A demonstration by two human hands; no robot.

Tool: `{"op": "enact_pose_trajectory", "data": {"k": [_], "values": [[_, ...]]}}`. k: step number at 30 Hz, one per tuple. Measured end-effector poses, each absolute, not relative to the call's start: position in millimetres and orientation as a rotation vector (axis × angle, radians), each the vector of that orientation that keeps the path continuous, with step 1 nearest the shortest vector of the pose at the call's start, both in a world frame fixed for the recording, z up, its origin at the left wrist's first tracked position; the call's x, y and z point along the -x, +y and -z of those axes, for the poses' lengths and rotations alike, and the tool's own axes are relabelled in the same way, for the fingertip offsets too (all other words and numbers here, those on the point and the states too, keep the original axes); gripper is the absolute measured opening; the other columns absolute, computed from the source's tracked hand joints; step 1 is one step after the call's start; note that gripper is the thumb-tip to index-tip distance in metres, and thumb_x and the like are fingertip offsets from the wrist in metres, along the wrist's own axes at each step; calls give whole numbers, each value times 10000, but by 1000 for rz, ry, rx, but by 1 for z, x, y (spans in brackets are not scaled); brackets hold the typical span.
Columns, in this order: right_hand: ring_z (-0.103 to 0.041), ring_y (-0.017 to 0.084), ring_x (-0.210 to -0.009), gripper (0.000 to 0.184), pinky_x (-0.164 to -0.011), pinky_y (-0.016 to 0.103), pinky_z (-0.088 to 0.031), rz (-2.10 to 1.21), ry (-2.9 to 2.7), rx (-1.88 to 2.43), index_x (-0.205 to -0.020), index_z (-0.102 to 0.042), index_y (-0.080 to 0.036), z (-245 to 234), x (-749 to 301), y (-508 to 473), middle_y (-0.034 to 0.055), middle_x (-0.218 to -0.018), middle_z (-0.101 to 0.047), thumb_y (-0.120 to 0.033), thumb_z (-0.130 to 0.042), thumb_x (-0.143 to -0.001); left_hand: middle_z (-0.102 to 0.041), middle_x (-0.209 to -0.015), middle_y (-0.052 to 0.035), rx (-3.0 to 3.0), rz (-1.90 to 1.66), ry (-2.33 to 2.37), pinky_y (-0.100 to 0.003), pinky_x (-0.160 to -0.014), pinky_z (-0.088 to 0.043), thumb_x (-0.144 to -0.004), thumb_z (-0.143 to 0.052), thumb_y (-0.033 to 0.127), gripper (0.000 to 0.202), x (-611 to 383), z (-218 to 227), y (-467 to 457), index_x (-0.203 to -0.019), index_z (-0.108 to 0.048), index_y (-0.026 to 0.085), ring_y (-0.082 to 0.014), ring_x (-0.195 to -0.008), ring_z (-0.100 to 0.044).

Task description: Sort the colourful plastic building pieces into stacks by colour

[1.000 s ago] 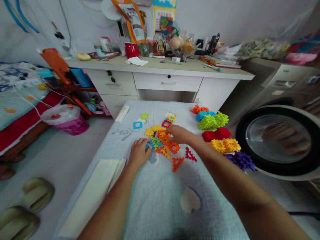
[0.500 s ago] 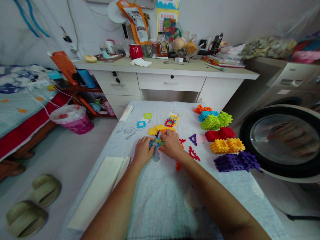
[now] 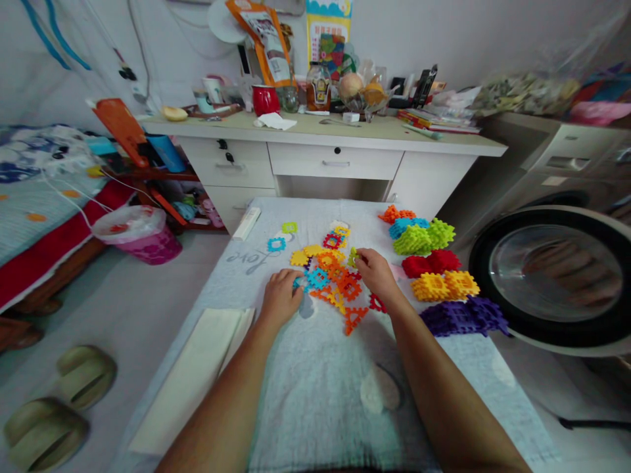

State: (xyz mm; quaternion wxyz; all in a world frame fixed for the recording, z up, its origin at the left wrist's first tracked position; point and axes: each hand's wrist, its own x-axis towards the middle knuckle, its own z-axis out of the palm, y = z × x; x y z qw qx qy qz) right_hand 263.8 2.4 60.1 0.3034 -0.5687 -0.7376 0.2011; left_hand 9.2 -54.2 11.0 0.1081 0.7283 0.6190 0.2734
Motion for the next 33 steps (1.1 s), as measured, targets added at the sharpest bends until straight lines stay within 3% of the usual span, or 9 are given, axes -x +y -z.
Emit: {"op": "enact_pose_trajectory", "data": {"k": [3,6,10,14,27,33], "values": [[-570,147,-668,267,-667,251,-415,-648,-1914,1527,-1049,-661,-184,-63,-265,0,-19,-711,-622,-147,-508,-833,-687,-1127,-87,-2145,-793,1827,-436,-970,-452,-828,-544,227,278,-10,-13,-55,-1076,-669,211,-270,-1077,-604],[-588,135,-668,307,-660,237,-416,-734,-1927,1581,-1126,-627,-186,-64,-258,-6,-27,-746,-643,-138,-539,-836,-686,-1127,-93,-2142,-778,1821,-445,-973,-450,-830,-542,228,280,-10,-14,-55,-1077,-672,203,-275,-1077,-603],[-633,166,-900,216,-822,263,-443,-574,-2087,1675,-1053,-666,-157,-60,-250,-10,67,-974,-686,-140,-562,-864,-683,-1110,-79,-2145,-791,1814,-437,-969,-455,-826,-552,227,264,-9,-15,-56,-1058,-677,226,-266,-1077,-605],[-597,202,-1089,250,-962,295,-413,-410,-2206,1709,-1108,-683,-147,-55,-249,-11,121,-1130,-651,-162,-568,-886,-679,-1105,-77,-2144,-794,1815,-435,-966,-453,-824,-554,222,257,-9,-14,-56,-1046,-683,228,-263,-1069,-604],[-645,210,-1041,312,-919,279,-437,-348,-2375,1774,-1182,-692,-143,-96,-269,1,128,-1165,-698,-141,-544,-908,-674,-1102,-83,-2160,-777,1816,-437,-959,-453,-838,-538,220,241,-10,-14,-55,-1031,-683,218,-266,-1063,-601],[-661,224,-976,291,-841,285,-461,-382,-2561,1751,-1157,-699,-150,-103,-272,-1,127,-1113,-707,-230,-633,-885,-675,-1101,-80,-2165,-761,1824,-434,-960,-452,-835,-542,221,240,-10,-16,-56,-1028,-685,222,-265,-1065,-603]]}}
